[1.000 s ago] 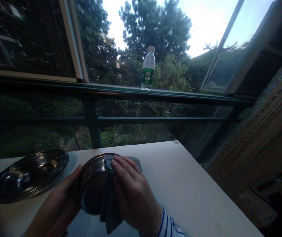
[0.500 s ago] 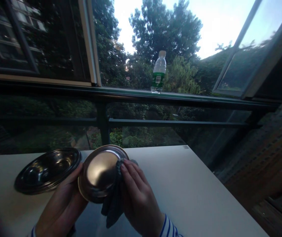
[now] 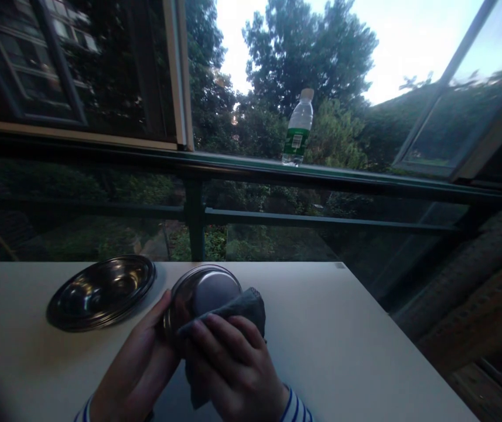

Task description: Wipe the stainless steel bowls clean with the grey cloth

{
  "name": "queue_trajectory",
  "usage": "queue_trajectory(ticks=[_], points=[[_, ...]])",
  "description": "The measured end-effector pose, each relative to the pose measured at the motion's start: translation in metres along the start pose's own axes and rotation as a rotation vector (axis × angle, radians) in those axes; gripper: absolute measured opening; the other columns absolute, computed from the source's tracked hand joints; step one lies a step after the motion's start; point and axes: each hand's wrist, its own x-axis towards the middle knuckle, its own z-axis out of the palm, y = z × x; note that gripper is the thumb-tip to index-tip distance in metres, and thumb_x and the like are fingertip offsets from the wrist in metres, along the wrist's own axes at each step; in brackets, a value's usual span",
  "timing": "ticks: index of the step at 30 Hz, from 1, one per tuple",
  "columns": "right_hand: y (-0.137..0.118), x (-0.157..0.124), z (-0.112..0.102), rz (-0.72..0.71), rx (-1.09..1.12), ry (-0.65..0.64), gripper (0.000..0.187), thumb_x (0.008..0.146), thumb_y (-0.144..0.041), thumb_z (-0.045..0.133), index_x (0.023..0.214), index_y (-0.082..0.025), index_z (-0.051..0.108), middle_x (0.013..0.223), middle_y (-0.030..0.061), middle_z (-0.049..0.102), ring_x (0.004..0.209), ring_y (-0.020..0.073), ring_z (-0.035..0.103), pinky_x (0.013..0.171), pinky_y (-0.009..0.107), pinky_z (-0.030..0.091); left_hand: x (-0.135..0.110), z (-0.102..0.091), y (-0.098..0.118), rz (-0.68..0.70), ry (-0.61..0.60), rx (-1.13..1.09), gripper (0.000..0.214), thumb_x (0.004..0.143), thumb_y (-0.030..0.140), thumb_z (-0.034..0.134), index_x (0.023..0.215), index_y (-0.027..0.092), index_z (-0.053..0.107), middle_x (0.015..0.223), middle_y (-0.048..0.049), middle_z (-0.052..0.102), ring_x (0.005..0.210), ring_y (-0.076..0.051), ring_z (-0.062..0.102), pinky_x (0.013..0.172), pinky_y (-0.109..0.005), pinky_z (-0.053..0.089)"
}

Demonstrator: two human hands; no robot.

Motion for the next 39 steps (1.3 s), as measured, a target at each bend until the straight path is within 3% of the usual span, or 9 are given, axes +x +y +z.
queue_trajectory(ticks=[4, 9, 13, 16, 21, 25, 30, 35, 39], points=[[-0.003, 0.006, 0.001, 0.020, 0.018, -0.035, 0.030, 0.087, -0.015, 0.037, 0.110, -0.014, 0.057, 0.115, 0.0016, 0.057, 0.108, 0.0190, 0.047, 0.089, 0.034, 0.040, -0.002, 0.000, -0.009, -0.028, -0.004, 0.036, 0.026, 0.080, 0.025, 0.049, 0.097, 0.011, 0.063, 0.084, -0.0089, 0.069, 0.079, -0.019, 0.064, 0.075, -0.031, 0.050], [0.000, -0.005, 0.002, 0.162, 0.143, -0.013, 0.030, 0.082, -0.010, 0.045, 0.111, -0.013, 0.054, 0.109, 0.0093, 0.058, 0.108, 0.0232, 0.046, 0.091, 0.042, 0.039, 0.002, -0.002, -0.009, 0.009, -0.044, 0.076, 0.028, 0.080, 0.024, 0.049, 0.102, 0.011, 0.060, 0.091, -0.0094, 0.068, 0.083, -0.020, 0.063, 0.077, -0.032, 0.049], [0.011, -0.017, -0.006, 0.414, 0.154, 0.057, 0.038, 0.081, -0.008, 0.046, 0.117, -0.019, 0.048, 0.098, 0.0099, 0.053, 0.087, 0.0176, 0.054, 0.068, 0.029, 0.049, 0.004, -0.001, 0.000, 0.103, -0.011, 0.155, 0.029, 0.081, 0.023, 0.047, 0.104, 0.010, 0.059, 0.090, -0.0106, 0.068, 0.083, -0.021, 0.063, 0.077, -0.034, 0.050], [0.024, -0.020, -0.016, 0.488, -0.022, 0.039, 0.039, 0.081, -0.010, 0.047, 0.118, -0.022, 0.048, 0.095, 0.0094, 0.051, 0.076, 0.0150, 0.054, 0.059, 0.026, 0.047, 0.003, 0.001, 0.006, 0.152, 0.025, 0.189, 0.028, 0.081, 0.022, 0.047, 0.104, 0.011, 0.060, 0.090, -0.0104, 0.069, 0.085, -0.021, 0.063, 0.079, -0.034, 0.049], [0.030, -0.016, -0.025, 0.411, -0.324, 0.072, 0.045, 0.077, -0.008, 0.054, 0.119, -0.020, 0.048, 0.097, 0.0108, 0.053, 0.085, 0.0206, 0.053, 0.070, 0.033, 0.047, 0.000, 0.004, 0.006, 0.156, 0.060, 0.206, 0.028, 0.082, 0.024, 0.046, 0.101, 0.011, 0.062, 0.092, -0.0111, 0.068, 0.085, -0.021, 0.063, 0.079, -0.036, 0.049], [0.011, -0.006, -0.014, 0.420, -0.074, -0.026, 0.044, 0.076, -0.004, 0.051, 0.118, -0.014, 0.048, 0.101, 0.0128, 0.055, 0.088, 0.0214, 0.052, 0.074, 0.035, 0.048, -0.001, 0.002, 0.003, 0.120, 0.032, 0.226, 0.028, 0.082, 0.025, 0.045, 0.099, 0.011, 0.062, 0.094, -0.0115, 0.068, 0.087, -0.022, 0.063, 0.079, -0.036, 0.049], [-0.004, 0.007, -0.008, 0.481, 0.241, -0.006, 0.036, 0.080, -0.008, 0.048, 0.115, -0.013, 0.049, 0.102, 0.0116, 0.059, 0.089, 0.0184, 0.054, 0.073, 0.033, 0.050, -0.002, 0.000, 0.005, 0.128, 0.072, 0.248, 0.029, 0.083, 0.027, 0.044, 0.097, 0.010, 0.063, 0.090, -0.0124, 0.069, 0.084, -0.023, 0.063, 0.075, -0.037, 0.051], [0.004, 0.005, -0.013, 0.399, 0.190, -0.081, 0.040, 0.079, -0.008, 0.048, 0.119, -0.015, 0.047, 0.115, 0.0119, 0.054, 0.096, 0.0210, 0.051, 0.076, 0.038, 0.050, -0.004, 0.003, 0.005, 0.156, 0.089, 0.239, 0.026, 0.081, 0.024, 0.047, 0.095, 0.010, 0.064, 0.086, -0.0109, 0.069, 0.082, -0.022, 0.064, 0.075, -0.034, 0.051], [0.002, 0.003, -0.013, 0.322, 0.104, -0.063, 0.038, 0.078, -0.005, 0.049, 0.116, -0.011, 0.050, 0.112, 0.0137, 0.056, 0.094, 0.0216, 0.051, 0.074, 0.037, 0.051, -0.004, 0.003, 0.005, 0.118, 0.087, 0.218, 0.025, 0.081, 0.024, 0.047, 0.093, 0.010, 0.065, 0.084, -0.0107, 0.070, 0.079, -0.022, 0.065, 0.072, -0.034, 0.052]])
